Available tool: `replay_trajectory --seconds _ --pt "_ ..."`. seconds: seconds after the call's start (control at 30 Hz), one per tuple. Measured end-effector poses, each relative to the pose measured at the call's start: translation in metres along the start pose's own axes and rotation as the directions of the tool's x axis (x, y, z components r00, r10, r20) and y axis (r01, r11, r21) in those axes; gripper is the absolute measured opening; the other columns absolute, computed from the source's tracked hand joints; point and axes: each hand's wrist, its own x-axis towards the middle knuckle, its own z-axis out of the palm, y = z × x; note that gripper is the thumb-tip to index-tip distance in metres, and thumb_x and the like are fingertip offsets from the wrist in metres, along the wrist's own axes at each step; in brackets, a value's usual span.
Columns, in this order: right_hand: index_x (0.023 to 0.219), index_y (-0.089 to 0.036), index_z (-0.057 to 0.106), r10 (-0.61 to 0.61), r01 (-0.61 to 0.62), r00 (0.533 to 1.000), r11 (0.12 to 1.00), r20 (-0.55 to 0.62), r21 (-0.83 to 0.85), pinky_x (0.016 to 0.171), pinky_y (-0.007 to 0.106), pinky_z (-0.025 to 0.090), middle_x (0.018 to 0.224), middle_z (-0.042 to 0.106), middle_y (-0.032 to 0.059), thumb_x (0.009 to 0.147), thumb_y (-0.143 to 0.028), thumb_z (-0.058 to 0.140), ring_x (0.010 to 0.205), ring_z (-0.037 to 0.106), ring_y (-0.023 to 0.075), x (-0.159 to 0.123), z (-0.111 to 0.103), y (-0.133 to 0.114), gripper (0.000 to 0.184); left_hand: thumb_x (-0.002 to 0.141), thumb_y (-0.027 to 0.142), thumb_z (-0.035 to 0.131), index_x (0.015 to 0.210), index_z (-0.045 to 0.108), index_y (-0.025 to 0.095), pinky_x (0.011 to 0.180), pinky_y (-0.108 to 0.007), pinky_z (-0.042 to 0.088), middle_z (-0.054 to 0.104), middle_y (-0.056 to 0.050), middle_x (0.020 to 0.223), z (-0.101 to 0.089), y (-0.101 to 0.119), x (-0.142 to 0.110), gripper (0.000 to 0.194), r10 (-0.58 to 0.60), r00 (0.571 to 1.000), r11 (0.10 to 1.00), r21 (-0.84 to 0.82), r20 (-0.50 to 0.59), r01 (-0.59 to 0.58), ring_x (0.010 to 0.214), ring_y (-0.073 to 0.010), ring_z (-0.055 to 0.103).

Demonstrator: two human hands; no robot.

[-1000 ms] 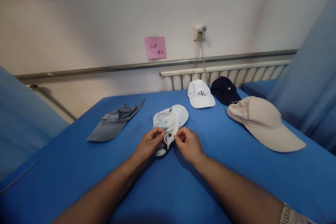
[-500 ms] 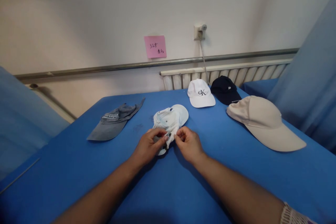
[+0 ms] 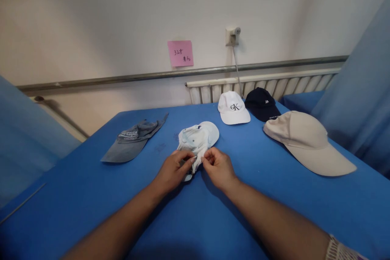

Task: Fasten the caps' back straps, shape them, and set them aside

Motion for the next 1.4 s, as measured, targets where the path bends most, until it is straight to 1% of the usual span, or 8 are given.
replay_trajectory --seconds 0.3,0.6,0.87,0.93,1.03,1.13,1.27,1.4 --pt "0.075 -0.02 0.057 0.004 -0.004 1.0 1.0 0.001 0.02 0.046 0.022 0.036 0.058 0.054 -0.0042 0.077 -0.036 0.062 0.05 0.047 0.0108 0.0 0.0 0.0 0.017 0.089 0.034 0.052 0.094 0.07 0.02 0.08 -0.031 0.041 0.071 -0.003 0.088 0.004 -0.004 0.002 0.023 -0.021 1.0 0.994 -0.108 -0.013 0.02 0.086 -0.0192 0.059" --pt "0.076 -0.02 0.057 -0.001 0.001 1.0 1.0 0.017 0.019 0.046 0.022 0.034 0.058 0.052 -0.0043 0.078 -0.037 0.063 0.05 0.046 0.0102 -0.001 -0.001 0.0 0.018 0.087 0.034 0.055 0.079 0.064 0.018 0.069 -0.026 0.042 0.064 -0.001 0.076 0.007 -0.007 0.002 0.02 -0.061 0.998 0.974 -0.217 -0.008 0.058 0.075 -0.016 0.059" --pt "0.076 -0.019 0.056 0.032 -0.034 0.999 0.988 0.015 0.149 0.044 0.021 0.033 0.054 0.051 -0.0055 0.077 -0.039 0.067 0.047 0.043 0.0094 -0.001 0.0 0.0 0.022 0.087 0.037 0.055 0.085 0.063 0.017 0.062 -0.025 0.043 0.063 0.0 0.073 0.013 -0.002 0.001 0.022 -0.144 0.985 0.939 -0.327 -0.1 0.104 0.066 -0.0137 0.057" --pt "0.075 -0.019 0.055 0.048 -0.045 0.999 0.977 -0.009 0.209 0.044 0.021 0.034 0.053 0.051 -0.0056 0.075 -0.042 0.068 0.046 0.044 0.0094 0.0 0.0 -0.001 0.026 0.087 0.039 0.056 0.088 0.062 0.018 0.065 -0.026 0.044 0.065 -0.001 0.078 0.01 0.002 -0.001 0.022 -0.115 0.986 0.957 -0.279 -0.123 0.077 0.07 -0.0147 0.059" --pt "0.073 -0.019 0.055 0.075 -0.059 0.996 0.958 -0.047 0.28 0.045 0.022 0.037 0.054 0.053 -0.0048 0.071 -0.045 0.071 0.046 0.047 0.0097 0.003 0.0 -0.002 0.031 0.079 0.036 0.068 0.095 0.062 0.019 0.076 -0.029 0.046 0.067 -0.004 0.095 0.006 0.006 -0.005 0.024 0.014 0.993 0.991 -0.133 -0.121 -0.03 0.087 -0.0187 0.061" --pt "0.072 -0.018 0.056 0.097 -0.075 0.994 0.948 -0.055 0.308 0.046 0.023 0.04 0.055 0.055 -0.0041 0.068 -0.048 0.074 0.047 0.049 0.01 0.003 0.0 -0.005 0.035 0.081 0.027 0.064 0.1 0.063 0.02 0.083 -0.031 0.046 0.067 -0.005 0.101 0.008 0.007 -0.007 0.02 0.091 0.992 0.993 -0.07 -0.085 -0.097 0.094 -0.0198 0.061" --pt "0.071 -0.019 0.057 0.075 -0.063 0.997 0.958 -0.032 0.279 0.047 0.023 0.041 0.055 0.055 -0.0034 0.07 -0.05 0.072 0.047 0.05 0.0105 0.001 0.001 -0.006 0.035 0.086 0.023 0.055 0.103 0.063 0.021 0.083 -0.032 0.046 0.069 -0.004 0.1 0.01 0.004 -0.007 0.019 0.024 0.993 0.994 -0.101 -0.112 -0.035 0.092 -0.0189 0.063" --pt "0.081 -0.019 0.059 0.027 -0.024 1.0 0.977 -0.012 0.213 0.047 0.023 0.042 0.058 0.057 -0.0028 0.078 -0.044 0.065 0.048 0.05 0.0108 0.001 -0.002 -0.003 0.026 0.084 0.023 0.055 0.1 0.063 0.019 0.08 -0.031 0.047 0.068 -0.004 0.095 0.005 0.001 -0.003 0.018 -0.1 0.988 0.958 -0.278 -0.115 0.065 0.087 -0.0173 0.062"
